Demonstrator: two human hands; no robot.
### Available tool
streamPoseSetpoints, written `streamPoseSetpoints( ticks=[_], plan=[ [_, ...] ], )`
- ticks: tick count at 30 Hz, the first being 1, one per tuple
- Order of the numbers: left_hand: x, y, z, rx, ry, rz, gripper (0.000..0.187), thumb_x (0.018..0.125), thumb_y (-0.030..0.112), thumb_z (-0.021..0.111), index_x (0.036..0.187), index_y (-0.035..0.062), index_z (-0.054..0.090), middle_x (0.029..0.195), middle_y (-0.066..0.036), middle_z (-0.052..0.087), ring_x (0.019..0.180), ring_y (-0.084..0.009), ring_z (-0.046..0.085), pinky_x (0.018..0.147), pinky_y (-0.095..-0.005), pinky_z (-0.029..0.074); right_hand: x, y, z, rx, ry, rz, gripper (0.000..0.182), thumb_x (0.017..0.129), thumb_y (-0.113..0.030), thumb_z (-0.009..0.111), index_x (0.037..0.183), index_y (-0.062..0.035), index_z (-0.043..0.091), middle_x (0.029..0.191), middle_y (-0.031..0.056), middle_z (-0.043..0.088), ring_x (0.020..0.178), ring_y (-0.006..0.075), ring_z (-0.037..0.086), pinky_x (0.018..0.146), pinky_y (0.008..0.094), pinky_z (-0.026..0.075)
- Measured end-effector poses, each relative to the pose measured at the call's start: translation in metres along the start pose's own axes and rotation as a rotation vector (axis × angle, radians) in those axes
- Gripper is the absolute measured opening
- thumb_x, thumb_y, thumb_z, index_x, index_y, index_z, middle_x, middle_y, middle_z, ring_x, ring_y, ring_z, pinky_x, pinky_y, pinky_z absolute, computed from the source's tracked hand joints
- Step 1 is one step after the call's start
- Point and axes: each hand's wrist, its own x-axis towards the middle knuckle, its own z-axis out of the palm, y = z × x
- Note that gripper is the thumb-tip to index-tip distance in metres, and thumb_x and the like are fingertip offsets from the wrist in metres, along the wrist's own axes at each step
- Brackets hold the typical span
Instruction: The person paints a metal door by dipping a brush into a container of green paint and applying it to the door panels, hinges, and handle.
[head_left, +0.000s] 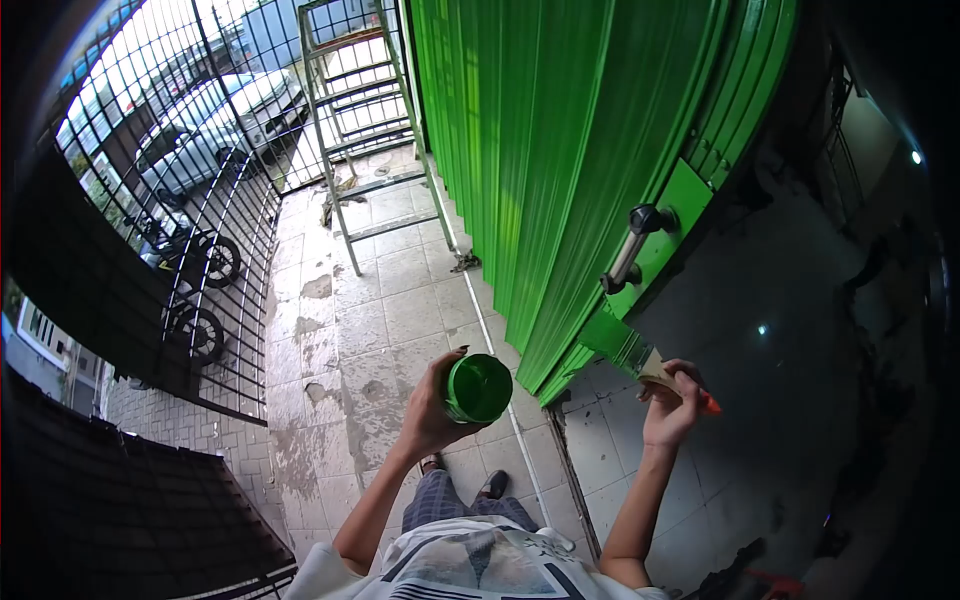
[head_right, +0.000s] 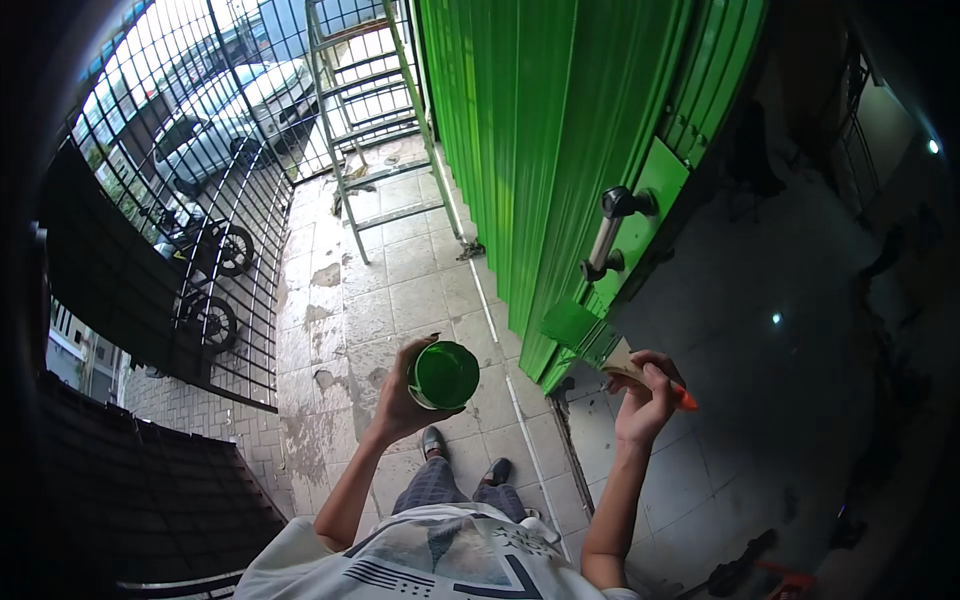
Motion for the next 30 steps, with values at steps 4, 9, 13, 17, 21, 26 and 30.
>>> streamPoseSetpoints(
  ticks=[4, 9, 13, 17, 21, 26, 30],
  plan=[
    [0.013, 0.023, -0.026, 0.108, 0.146, 0.107, 0.089, 0.054, 0.018, 0.086, 0.128, 0.0082, 0.039, 0.129, -0.015, 0.051, 0.117, -0.0342, 0.051, 0.097, -0.0413, 0.045, -0.014, -0.031, 0.048, -0.019, -0.417, -0.104, 0.030, 0.084, -0.025, 0.060, 0.081, 0.0046, 0.067, 0.081, 0.0157, 0.068, 0.062, 0.0193, 0.064, 0.065, 0.0299, 0.051],
    [0.022, 0.053, -0.062, 0.202, 0.246, 0.244, 0.084, 0.054, 0.016, 0.086, 0.125, 0.0069, 0.042, 0.130, -0.015, 0.052, 0.124, -0.0364, 0.045, 0.100, -0.0441, 0.042, -0.032, -0.042, 0.115, -0.078, -0.770, -0.134, 0.022, 0.088, -0.019, 0.063, 0.082, 0.0002, 0.071, 0.078, 0.0109, 0.070, 0.065, 0.0129, 0.066, 0.057, 0.0228, 0.052],
    [0.030, 0.064, -0.088, 0.330, 0.285, 0.358, 0.080, 0.055, 0.015, 0.085, 0.124, 0.0069, 0.043, 0.130, -0.014, 0.052, 0.125, -0.0373, 0.044, 0.103, -0.0468, 0.039, -0.039, -0.043, 0.159, -0.166, -0.804, -0.084, 0.011, 0.083, -0.012, 0.069, 0.083, -0.0007, 0.071, 0.069, 0.0053, 0.067, 0.056, 0.0059, 0.058, 0.049, 0.0194, 0.044],
    [0.033, 0.068, -0.117, 0.385, 0.319, 0.390, 0.079, 0.055, 0.014, 0.084, 0.123, 0.0075, 0.045, 0.132, -0.012, 0.051, 0.126, -0.0362, 0.044, 0.104, -0.0473, 0.038, -0.043, -0.031, 0.201, -0.232, -0.873, -0.020, 0.016, 0.082, -0.015, 0.072, 0.077, 0.0006, 0.070, 0.065, 0.0039, 0.066, 0.053, 0.0049, 0.056, 0.049, 0.0190, 0.042],
    [0.032, 0.061, -0.146, 0.451, 0.351, 0.403, 0.076, 0.057, 0.014, 0.082, 0.124, 0.0078, 0.046, 0.132, -0.010, 0.052, 0.127, -0.0347, 0.043, 0.104, -0.0479, 0.038, -0.051, -0.012, 0.234, -0.200, -0.906, -0.025, 0.019, 0.081, -0.017, 0.073, 0.076, 0.0013, 0.069, 0.066, 0.0047, 0.067, 0.053, 0.0048, 0.057, 0.049, 0.0182, 0.042],
    [0.027, 0.053, -0.169, 0.517, 0.376, 0.389, 0.073, 0.059, 0.013, 0.081, 0.124, 0.0076, 0.047, 0.131, -0.009, 0.052, 0.126, -0.0347, 0.044, 0.103, -0.0475, 0.038, -0.065, 0.001, 0.267, -0.123, -0.988, -0.078, 0.019, 0.082, -0.017, 0.072, 0.075, 0.0012, 0.069, 0.065, 0.0060, 0.068, 0.058, 0.0063, 0.062, 0.052, 0.0181, 0.045],
    [0.023, 0.044, -0.183, 0.539, 0.391, 0.374, 0.073, 0.059, 0.012, 0.080, 0.124, 0.0073, 0.047, 0.131, -0.009, 0.053, 0.126, -0.0346, 0.045, 0.103, -0.0469, 0.039, -0.068, 0.013, 0.286, -0.208, -1.053, -0.119, 0.018, 0.082, -0.016, 0.071, 0.076, 0.0015, 0.069, 0.064, 0.0059, 0.068, 0.060, 0.0070, 0.064, 0.053, 0.0188, 0.047]
  ],
)
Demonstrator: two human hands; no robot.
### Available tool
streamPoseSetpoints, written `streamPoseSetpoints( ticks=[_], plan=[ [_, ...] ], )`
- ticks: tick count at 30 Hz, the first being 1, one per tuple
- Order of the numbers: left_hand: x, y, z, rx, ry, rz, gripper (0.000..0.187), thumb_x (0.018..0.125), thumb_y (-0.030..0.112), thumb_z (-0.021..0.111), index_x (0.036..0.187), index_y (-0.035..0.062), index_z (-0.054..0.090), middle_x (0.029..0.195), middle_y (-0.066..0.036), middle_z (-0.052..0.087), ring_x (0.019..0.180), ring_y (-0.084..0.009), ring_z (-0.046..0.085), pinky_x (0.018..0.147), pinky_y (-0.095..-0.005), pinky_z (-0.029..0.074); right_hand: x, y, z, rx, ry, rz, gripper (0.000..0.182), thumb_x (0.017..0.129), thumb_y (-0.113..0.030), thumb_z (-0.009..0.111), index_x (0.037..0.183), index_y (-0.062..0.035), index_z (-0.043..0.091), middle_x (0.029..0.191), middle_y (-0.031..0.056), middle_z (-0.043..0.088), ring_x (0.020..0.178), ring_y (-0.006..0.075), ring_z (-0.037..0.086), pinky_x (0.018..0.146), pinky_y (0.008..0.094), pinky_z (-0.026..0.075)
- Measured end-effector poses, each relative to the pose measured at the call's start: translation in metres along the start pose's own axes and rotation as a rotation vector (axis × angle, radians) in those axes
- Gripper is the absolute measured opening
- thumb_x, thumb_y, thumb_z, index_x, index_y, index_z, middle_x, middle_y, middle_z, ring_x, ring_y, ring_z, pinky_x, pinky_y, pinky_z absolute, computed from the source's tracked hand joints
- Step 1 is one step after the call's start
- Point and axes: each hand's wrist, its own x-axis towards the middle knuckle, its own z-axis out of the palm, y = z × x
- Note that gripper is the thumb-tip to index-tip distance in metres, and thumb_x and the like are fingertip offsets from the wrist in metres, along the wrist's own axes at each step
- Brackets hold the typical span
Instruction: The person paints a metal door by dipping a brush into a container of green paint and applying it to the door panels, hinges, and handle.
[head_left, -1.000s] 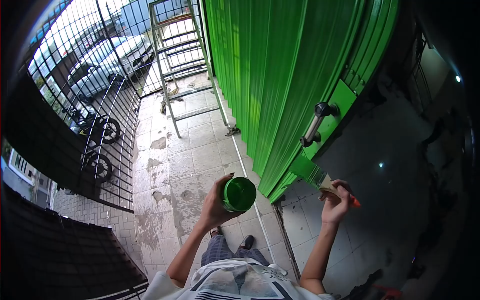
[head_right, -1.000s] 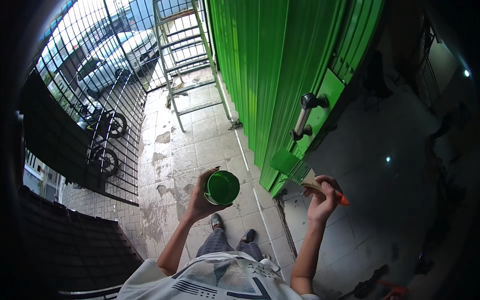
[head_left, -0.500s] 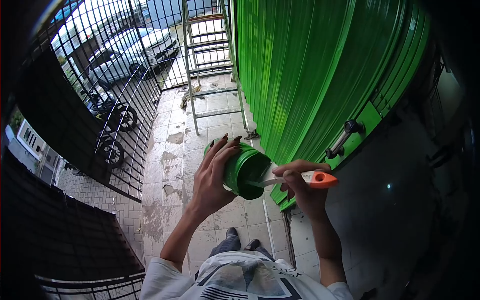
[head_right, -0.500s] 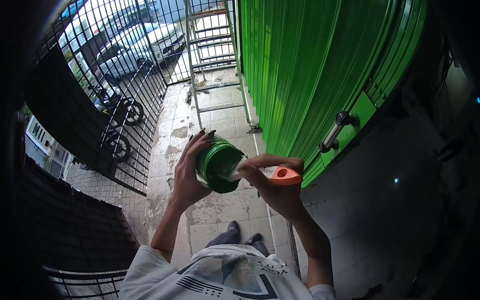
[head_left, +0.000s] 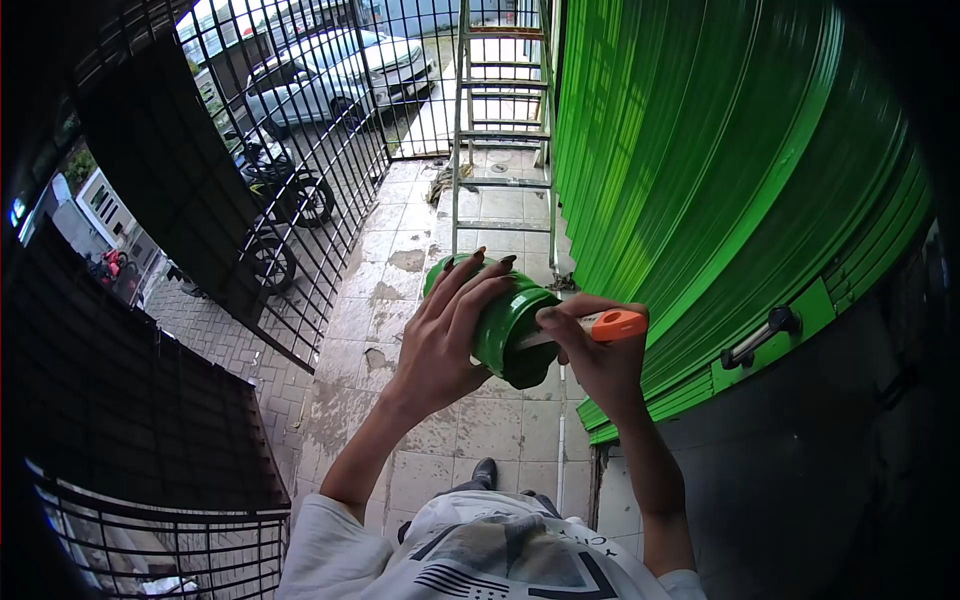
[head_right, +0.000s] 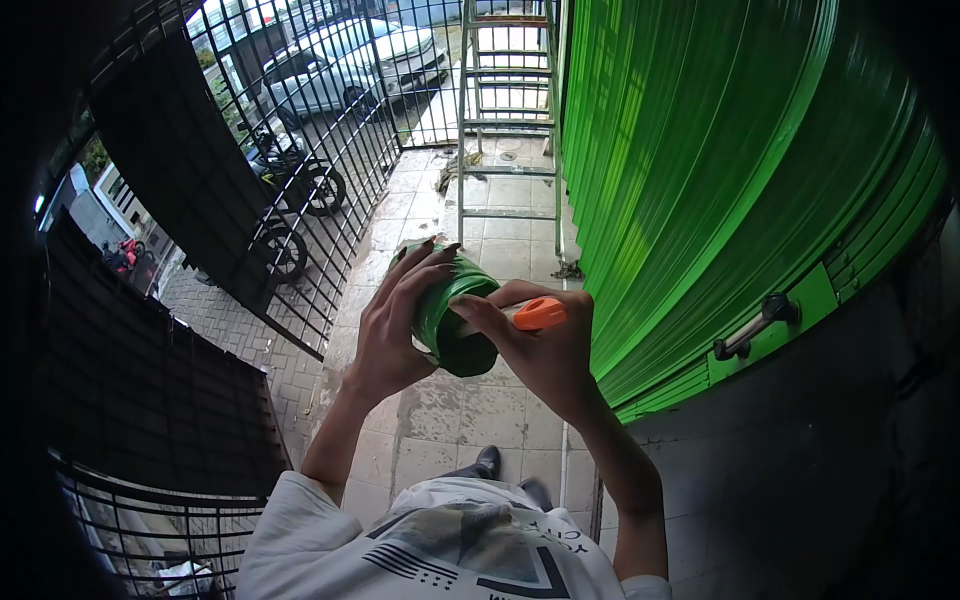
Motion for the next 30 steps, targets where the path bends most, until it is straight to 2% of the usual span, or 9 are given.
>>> streamPoseSetpoints(
  ticks=[2, 5, 8, 11, 14, 17, 24, 28, 30],
  plan=[
    [-0.002, -0.007, -0.004, 0.005, 0.001, -0.015, 0.074, 0.058, 0.012, 0.081, 0.123, 0.0072, 0.047, 0.130, -0.010, 0.053, 0.125, -0.0347, 0.045, 0.102, -0.0467, 0.039, 0.006, -0.001, 0.005, -0.105, -0.050, -0.001, 0.018, 0.083, -0.015, 0.071, 0.076, 0.0017, 0.069, 0.064, 0.0056, 0.068, 0.058, 0.0069, 0.063, 0.052, 0.0190, 0.046],
    [-0.009, -0.019, -0.010, -0.009, 0.015, -0.073, 0.077, 0.056, 0.012, 0.082, 0.123, 0.0072, 0.045, 0.129, -0.011, 0.054, 0.123, -0.0348, 0.047, 0.101, -0.0455, 0.041, 0.011, 0.006, 0.016, 0.040, -0.010, -0.015, 0.020, 0.084, -0.016, 0.070, 0.075, 0.0013, 0.068, 0.063, 0.0054, 0.067, 0.056, 0.0072, 0.063, 0.050, 0.0193, 0.046],
    [-0.023, -0.033, -0.013, -0.026, 0.030, -0.138, 0.078, 0.054, 0.012, 0.084, 0.122, 0.0074, 0.045, 0.128, -0.011, 0.054, 0.122, -0.0350, 0.048, 0.098, -0.0440, 0.043, 0.022, 0.005, 0.020, -0.125, -0.171, 0.138, 0.020, 0.084, -0.017, 0.069, 0.077, 0.0011, 0.068, 0.062, 0.0053, 0.067, 0.055, 0.0081, 0.063, 0.050, 0.0203, 0.046],
    [-0.029, -0.039, -0.017, 0.025, 0.009, -0.190, 0.079, 0.055, 0.014, 0.084, 0.123, 0.0081, 0.044, 0.126, -0.011, 0.055, 0.120, -0.0342, 0.049, 0.095, -0.0418, 0.046, 0.029, 0.016, 0.023, -0.085, -0.281, 0.255, 0.020, 0.084, -0.019, 0.070, 0.084, 0.0009, 0.068, 0.066, 0.0062, 0.068, 0.057, 0.0086, 0.064, 0.052, 0.0220, 0.048],
    [-0.034, -0.047, -0.018, 0.037, -0.018, -0.275, 0.079, 0.055, 0.015, 0.084, 0.123, 0.0093, 0.044, 0.125, -0.011, 0.055, 0.120, -0.0329, 0.049, 0.095, -0.0413, 0.046, 0.031, 0.020, 0.020, -0.078, -0.360, 0.104, 0.025, 0.081, -0.021, 0.073, 0.093, 0.0001, 0.068, 0.072, 0.0072, 0.069, 0.062, 0.0098, 0.065, 0.056, 0.0230, 0.049],
    [-0.040, -0.054, -0.013, 0.029, -0.042, -0.330, 0.082, 0.054, 0.016, 0.085, 0.124, 0.0096, 0.042, 0.124, -0.012, 0.055, 0.117, -0.0321, 0.052, 0.094, -0.0404, 0.047, 0.035, 0.020, 0.008, -0.262, -0.504, -0.064, 0.029, 0.077, -0.023, 0.075, 0.097, -0.0018, 0.068, 0.077, 0.0077, 0.069, 0.068, 0.0113, 0.067, 0.060, 0.0226, 0.050],
    [-0.048, -0.048, 0.019, 0.015, -0.069, -0.389, 0.088, 0.052, 0.016, 0.087, 0.126, 0.0093, 0.040, 0.125, -0.014, 0.055, 0.112, -0.0319, 0.056, 0.091, -0.0395, 0.049, 0.014, 0.047, -0.026, -0.110, -0.505, 0.016, 0.023, 0.075, -0.016, 0.076, 0.095, -0.0064, 0.071, 0.079, 0.0061, 0.070, 0.068, 0.0123, 0.066, 0.063, 0.0253, 0.052],
    [-0.046, -0.023, 0.041, -0.060, -0.073, -0.452, 0.081, 0.056, 0.018, 0.084, 0.124, 0.0101, 0.041, 0.126, -0.011, 0.053, 0.118, -0.0337, 0.049, 0.095, -0.0415, 0.045, -0.014, 0.049, -0.058, -0.064, -0.419, 0.100, 0.012, 0.078, -0.005, 0.073, 0.089, -0.0062, 0.071, 0.078, 0.0063, 0.069, 0.072, 0.0121, 0.066, 0.063, 0.0261, 0.051],
    [-0.047, -0.008, 0.058, -0.043, -0.061, -0.437, 0.084, 0.054, 0.016, 0.086, 0.125, 0.0095, 0.041, 0.125, -0.013, 0.054, 0.116, -0.0331, 0.052, 0.094, -0.0408, 0.046, -0.042, 0.062, -0.074, 0.020, -0.283, 0.151, 0.012, 0.077, -0.004, 0.073, 0.089, -0.0056, 0.071, 0.078, 0.0069, 0.068, 0.073, 0.0128, 0.065, 0.064, 0.0267, 0.051]
  ],
)
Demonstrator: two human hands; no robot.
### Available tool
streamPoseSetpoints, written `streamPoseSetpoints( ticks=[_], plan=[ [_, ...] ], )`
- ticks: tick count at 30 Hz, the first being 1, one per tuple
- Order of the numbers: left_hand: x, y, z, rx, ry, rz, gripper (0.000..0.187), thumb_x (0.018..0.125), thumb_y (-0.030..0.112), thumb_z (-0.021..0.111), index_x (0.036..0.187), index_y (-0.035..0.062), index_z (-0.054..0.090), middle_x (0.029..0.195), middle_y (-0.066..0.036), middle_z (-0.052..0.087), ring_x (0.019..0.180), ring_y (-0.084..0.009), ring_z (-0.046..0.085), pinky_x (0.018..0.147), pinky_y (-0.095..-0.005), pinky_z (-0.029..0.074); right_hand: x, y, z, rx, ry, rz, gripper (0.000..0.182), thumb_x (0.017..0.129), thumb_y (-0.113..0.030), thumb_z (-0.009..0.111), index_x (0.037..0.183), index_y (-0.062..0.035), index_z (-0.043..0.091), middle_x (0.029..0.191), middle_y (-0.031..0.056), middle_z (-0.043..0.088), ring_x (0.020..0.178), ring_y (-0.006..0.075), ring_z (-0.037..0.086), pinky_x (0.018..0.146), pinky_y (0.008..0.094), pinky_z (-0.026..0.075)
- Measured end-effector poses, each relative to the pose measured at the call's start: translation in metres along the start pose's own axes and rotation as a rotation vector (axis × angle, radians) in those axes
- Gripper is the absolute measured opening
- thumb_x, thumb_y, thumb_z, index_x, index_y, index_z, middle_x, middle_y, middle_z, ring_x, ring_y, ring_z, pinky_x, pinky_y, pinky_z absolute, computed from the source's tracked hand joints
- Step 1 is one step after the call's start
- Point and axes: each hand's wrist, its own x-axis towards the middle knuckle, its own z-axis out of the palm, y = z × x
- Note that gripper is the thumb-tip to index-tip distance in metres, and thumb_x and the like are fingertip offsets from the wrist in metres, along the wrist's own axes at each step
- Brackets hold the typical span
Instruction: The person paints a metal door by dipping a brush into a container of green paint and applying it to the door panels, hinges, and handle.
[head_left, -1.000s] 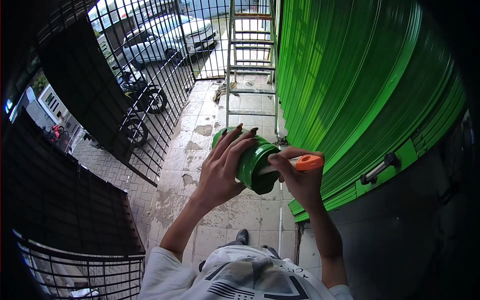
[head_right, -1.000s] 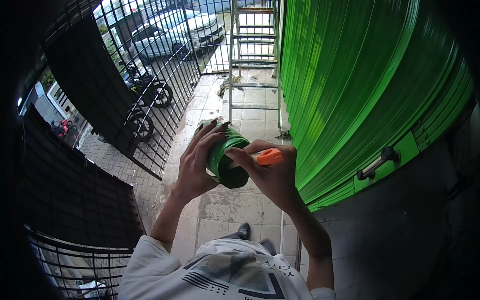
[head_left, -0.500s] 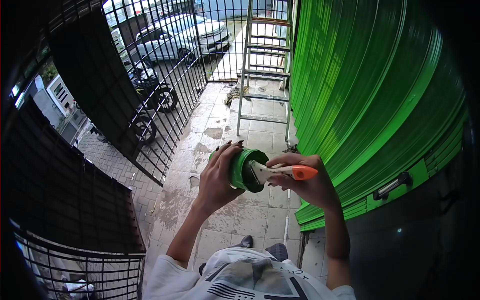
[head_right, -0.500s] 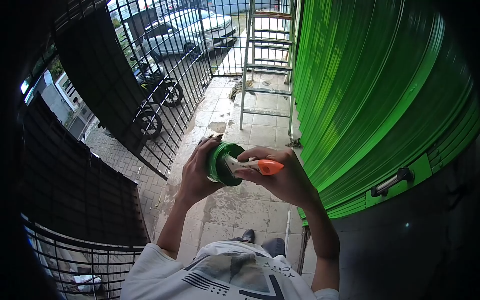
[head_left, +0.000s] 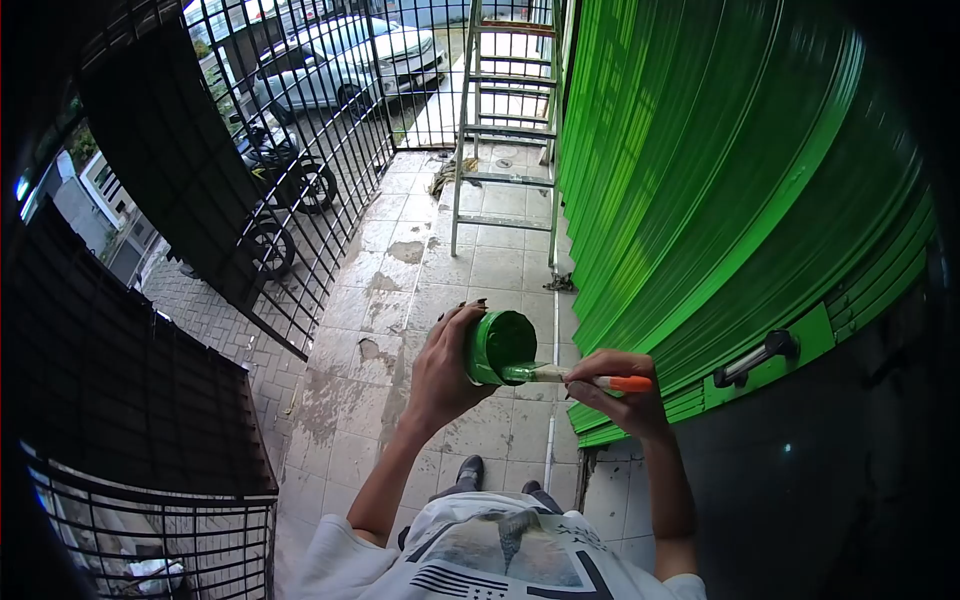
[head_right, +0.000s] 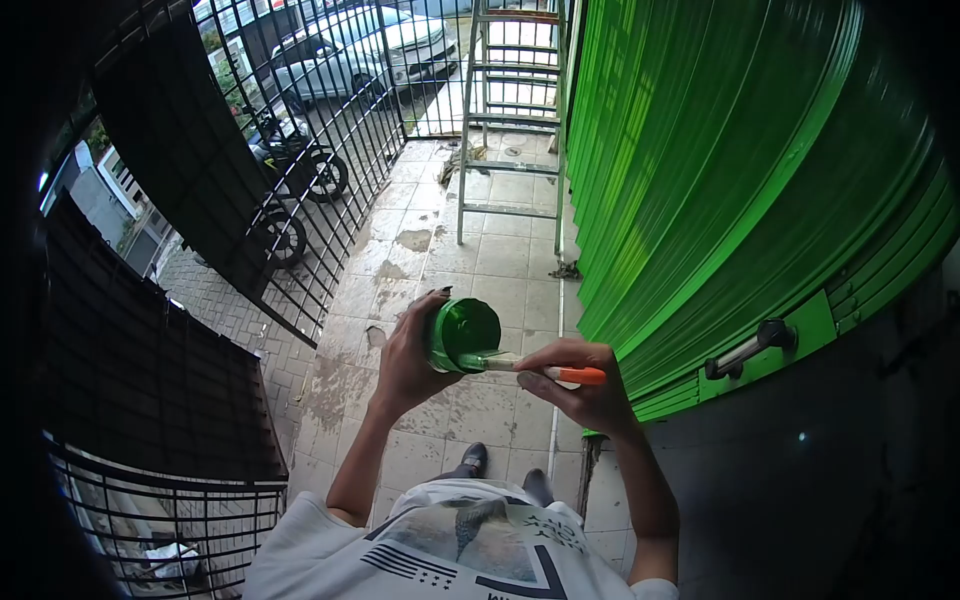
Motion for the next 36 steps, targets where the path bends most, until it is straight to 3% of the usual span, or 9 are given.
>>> streamPoseSetpoints(
  ticks=[5, 10, 14, 20, 26, 32, 36],
  plan=[
    [-0.013, 0.048, 0.039, -0.020, -0.006, -0.017, 0.083, 0.055, 0.015, 0.085, 0.125, 0.0095, 0.042, 0.125, -0.013, 0.054, 0.116, -0.0333, 0.052, 0.094, -0.0410, 0.046, -0.061, 0.002, -0.032, 0.021, 0.173, -0.088, 0.016, 0.076, 0.001, 0.067, 0.091, -0.0034, 0.070, 0.082, 0.0115, 0.067, 0.076, 0.0152, 0.065, 0.068, 0.0272, 0.051],
    [-0.031, 0.076, 0.076, 0.002, -0.019, 0.001, 0.083, 0.054, 0.015, 0.084, 0.125, 0.0106, 0.041, 0.125, -0.012, 0.053, 0.117, -0.0338, 0.050, 0.093, -0.0414, 0.046, -0.104, -0.008, -0.060, 0.272, 0.161, 0.253, 0.025, 0.076, -0.003, 0.061, 0.100, 0.0034, 0.066, 0.095, 0.0125, 0.066, 0.083, 0.0171, 0.064, 0.079, 0.0265, 0.050],
    [-0.044, 0.095, 0.102, -0.105, -0.012, -0.086, 0.085, 0.053, 0.016, 0.086, 0.125, 0.0090, 0.041, 0.123, -0.014, 0.055, 0.112, -0.0330, 0.055, 0.091, -0.0408, 0.047, -0.135, 0.023, -0.078, 0.349, 0.297, 0.190, 0.028, 0.069, -0.006, 0.063, 0.096, 0.0016, 0.066, 0.097, 0.0135, 0.065, 0.091, 0.0171, 0.062, 0.086, 0.0273, 0.046],
    [-0.056, 0.115, 0.115, -0.167, -0.069, -0.168, 0.090, 0.051, 0.017, 0.088, 0.127, 0.0087, 0.040, 0.123, -0.014, 0.055, 0.109, -0.0312, 0.057, 0.091, -0.0391, 0.048, -0.154, 0.022, -0.090, 0.536, 0.293, 0.320, 0.027, 0.065, -0.003, 0.061, 0.091, 0.0004, 0.065, 0.102, 0.0155, 0.063, 0.093, 0.0184, 0.060, 0.088, 0.0306, 0.045],
    [-0.062, 0.123, 0.117, -0.251, -0.089, -0.159, 0.091, 0.053, 0.018, 0.089, 0.128, 0.0075, 0.039, 0.123, -0.014, 0.055, 0.110, -0.0288, 0.057, 0.091, -0.0381, 0.048, -0.161, 0.037, -0.084, 0.736, 0.492, 0.063, 0.028, 0.060, -0.001, 0.058, 0.087, 0.0024, 0.064, 0.099, 0.0151, 0.060, 0.085, 0.0193, 0.058, 0.081, 0.0291, 0.046],
    [-0.062, 0.121, 0.116, -0.226, -0.097, -0.172, 0.090, 0.053, 0.018, 0.088, 0.128, 0.0075, 0.039, 0.122, -0.014, 0.056, 0.109, -0.0292, 0.058, 0.091, -0.0383, 0.048, -0.169, 0.054, -0.076, 0.625, 0.498, 0.095, 0.026, 0.065, -0.009, 0.055, 0.086, 0.0059, 0.059, 0.093, 0.0177, 0.059, 0.084, 0.0223, 0.058, 0.081, 0.0314, 0.047],
    [-0.058, 0.120, 0.118, -0.183, -0.100, -0.165, 0.089, 0.053, 0.018, 0.088, 0.127, 0.0074, 0.040, 0.122, -0.014, 0.056, 0.109, -0.0299, 0.058, 0.090, -0.0382, 0.049, -0.171, 0.050, -0.072, 0.705, 0.500, -0.100, 0.024, 0.066, -0.009, 0.053, 0.082, 0.0082, 0.059, 0.087, 0.0184, 0.062, 0.080, 0.0225, 0.059, 0.077, 0.0291, 0.047]
  ],
)
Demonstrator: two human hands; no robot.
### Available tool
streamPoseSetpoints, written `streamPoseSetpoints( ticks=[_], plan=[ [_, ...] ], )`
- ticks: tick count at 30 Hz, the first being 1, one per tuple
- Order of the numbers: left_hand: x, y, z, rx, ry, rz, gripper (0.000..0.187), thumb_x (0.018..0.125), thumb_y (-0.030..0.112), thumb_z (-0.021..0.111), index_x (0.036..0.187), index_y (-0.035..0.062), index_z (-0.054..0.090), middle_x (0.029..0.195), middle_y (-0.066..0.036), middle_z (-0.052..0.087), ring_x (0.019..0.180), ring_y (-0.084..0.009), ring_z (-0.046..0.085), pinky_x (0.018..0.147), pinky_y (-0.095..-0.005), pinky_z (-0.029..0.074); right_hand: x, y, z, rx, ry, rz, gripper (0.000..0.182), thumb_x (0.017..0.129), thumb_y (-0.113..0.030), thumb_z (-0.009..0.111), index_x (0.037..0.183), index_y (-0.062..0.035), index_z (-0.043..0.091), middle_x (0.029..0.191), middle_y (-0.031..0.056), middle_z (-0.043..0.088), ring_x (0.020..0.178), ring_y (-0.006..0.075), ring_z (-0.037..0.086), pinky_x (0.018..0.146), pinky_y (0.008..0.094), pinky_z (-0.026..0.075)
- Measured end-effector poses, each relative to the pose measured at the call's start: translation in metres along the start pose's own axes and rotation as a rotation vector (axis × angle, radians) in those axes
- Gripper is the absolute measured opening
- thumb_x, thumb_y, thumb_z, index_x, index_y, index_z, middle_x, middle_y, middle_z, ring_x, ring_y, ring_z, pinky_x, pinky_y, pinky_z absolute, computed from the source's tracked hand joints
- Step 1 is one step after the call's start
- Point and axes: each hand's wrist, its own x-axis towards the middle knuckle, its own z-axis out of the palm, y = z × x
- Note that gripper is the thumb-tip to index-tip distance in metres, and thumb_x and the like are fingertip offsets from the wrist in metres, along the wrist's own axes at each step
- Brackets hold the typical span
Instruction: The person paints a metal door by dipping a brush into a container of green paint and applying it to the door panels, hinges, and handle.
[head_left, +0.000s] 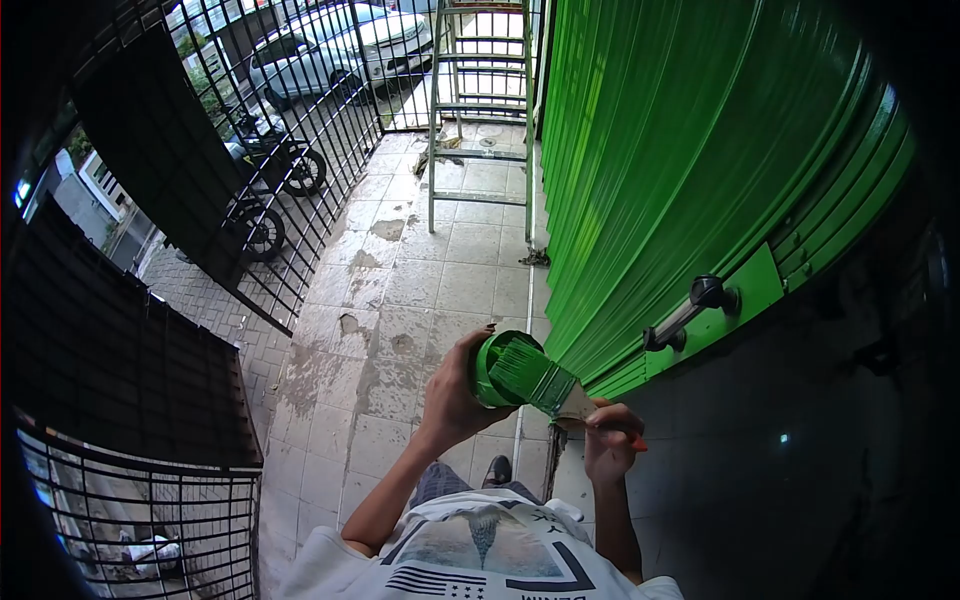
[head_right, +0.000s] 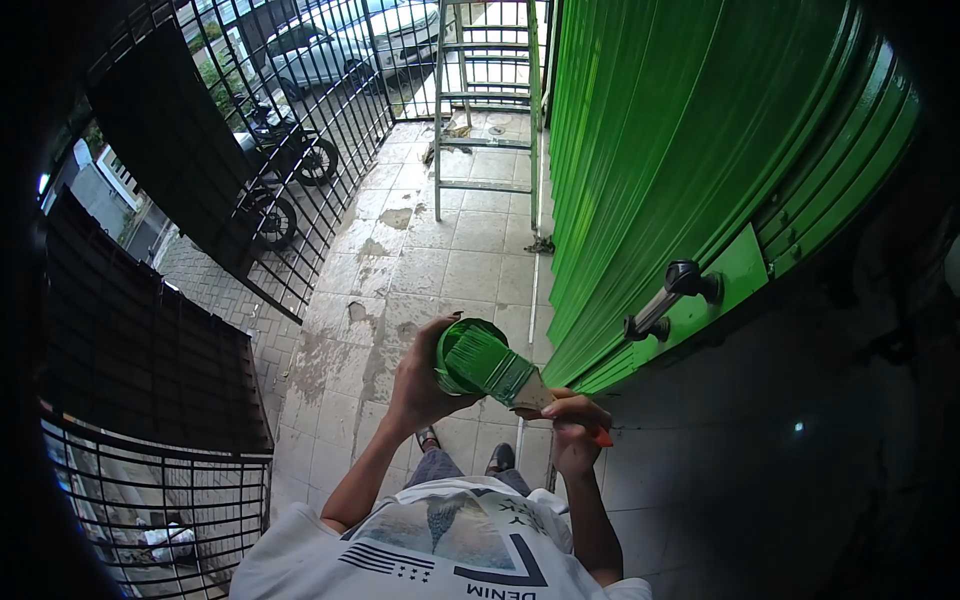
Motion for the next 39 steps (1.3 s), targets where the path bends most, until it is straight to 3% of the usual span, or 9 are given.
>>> streamPoseSetpoints(
  ticks=[9, 11, 15, 18, 22, 26, 30, 37, 39],
  plan=[
    [0.007, -0.004, 0.015, -0.107, -0.063, -0.010, 0.090, 0.053, 0.017, 0.089, 0.127, 0.0068, 0.038, 0.119, -0.016, 0.057, 0.109, -0.0286, 0.058, 0.091, -0.0377, 0.049, -0.008, 0.013, -0.017, -0.105, 0.113, -0.040, 0.027, 0.063, -0.010, 0.052, 0.080, 0.0081, 0.064, 0.081, 0.0167, 0.065, 0.077, 0.0195, 0.061, 0.083, 0.0297, 0.046],
    [0.009, -0.005, 0.023, -0.115, -0.071, -0.007, 0.090, 0.053, 0.017, 0.089, 0.127, 0.0064, 0.038, 0.119, -0.016, 0.056, 0.109, -0.0285, 0.058, 0.091, -0.0377, 0.049, -0.013, 0.014, -0.020, -0.197, 0.095, -0.288, 0.023, 0.064, -0.009, 0.049, 0.079, 0.0072, 0.057, 0.082, 0.0177, 0.061, 0.079, 0.0245, 0.060, 0.081, 0.0364, 0.049],
    [0.008, -0.006, 0.031, -0.181, -0.098, 0.037, 0.088, 0.054, 0.024, 0.088, 0.126, 0.0078, 0.039, 0.116, -0.015, 0.057, 0.104, -0.0319, 0.060, 0.086, -0.0402, 0.050, -0.022, -0.001, -0.026, -0.042, 0.372, -0.480, 0.017, 0.066, -0.012, 0.047, 0.077, 0.0008, 0.050, 0.081, 0.0147, 0.057, 0.071, 0.0285, 0.061, 0.069, 0.0399, 0.056],
    [0.004, -0.009, 0.033, -0.229, -0.132, 0.042, 0.088, 0.054, 0.022, 0.088, 0.126, 0.0077, 0.039, 0.119, -0.015, 0.056, 0.106, -0.0307, 0.059, 0.089, -0.0396, 0.050, -0.042, -0.006, -0.061, -0.266, 0.565, -0.610, 0.017, 0.074, -0.011, 0.042, 0.080, 0.0021, 0.050, 0.075, 0.0124, 0.055, 0.065, 0.0306, 0.063, 0.070, 0.0400, 0.057],
    [0.001, -0.015, 0.033, -0.232, -0.177, 0.030, 0.089, 0.053, 0.021, 0.089, 0.126, 0.0073, 0.039, 0.120, -0.015, 0.055, 0.106, -0.0302, 0.059, 0.090, -0.0389, 0.050, -0.071, 0.003, -0.104, -0.494, 0.770, -0.539, 0.019, 0.079, -0.012, 0.041, 0.082, 0.0038, 0.051, 0.076, 0.0135, 0.058, 0.072, 0.0303, 0.067, 0.072, 0.0368, 0.057],
    [0.000, -0.017, 0.028, -0.243, -0.221, -0.012, 0.093, 0.052, 0.016, 0.090, 0.127, 0.0037, 0.037, 0.117, -0.014, 0.057, 0.109, -0.0245, 0.057, 0.095, -0.0357, 0.047, -0.063, 0.010, -0.116, -0.516, 0.979, -0.543, 0.018, 0.073, -0.008, 0.045, 0.076, 0.0075, 0.053, 0.073, 0.0151, 0.057, 0.066, 0.0319, 0.066, 0.066, 0.0370, 0.057],
    [-0.001, -0.024, 0.026, -0.253, -0.233, -0.026, 0.094, 0.051, 0.016, 0.090, 0.127, 0.0031, 0.037, 0.117, -0.014, 0.057, 0.108, -0.0240, 0.057, 0.095, -0.0355, 0.046, -0.034, 0.000, -0.103, -0.524, 0.999, -0.483, 0.016, 0.074, -0.008, 0.047, 0.076, 0.0069, 0.052, 0.075, 0.0155, 0.058, 0.066, 0.0303, 0.066, 0.067, 0.0355, 0.057],
    [0.003, -0.024, 0.020, -0.250, -0.252, 0.010, 0.091, 0.053, 0.020, 0.089, 0.126, 0.0069, 0.037, 0.116, -0.015, 0.058, 0.106, -0.0291, 0.059, 0.091, -0.0384, 0.049, -0.013, -0.042, -0.093, -0.465, 0.860, -0.785, 0.019, 0.074, -0.011, 0.046, 0.075, 0.0067, 0.053, 0.073, 0.0170, 0.059, 0.064, 0.0318, 0.066, 0.068, 0.0388, 0.056],
    [0.004, -0.025, 0.020, -0.228, -0.261, -0.004, 0.090, 0.053, 0.019, 0.089, 0.126, 0.0068, 0.038, 0.116, -0.015, 0.058, 0.106, -0.0286, 0.059, 0.091, -0.0381, 0.048, -0.016, -0.035, -0.097, -0.476, 0.886, -0.760, 0.020, 0.072, -0.011, 0.046, 0.076, 0.0070, 0.053, 0.071, 0.0171, 0.059, 0.063, 0.0325, 0.066, 0.069, 0.0394, 0.055]
  ],
)
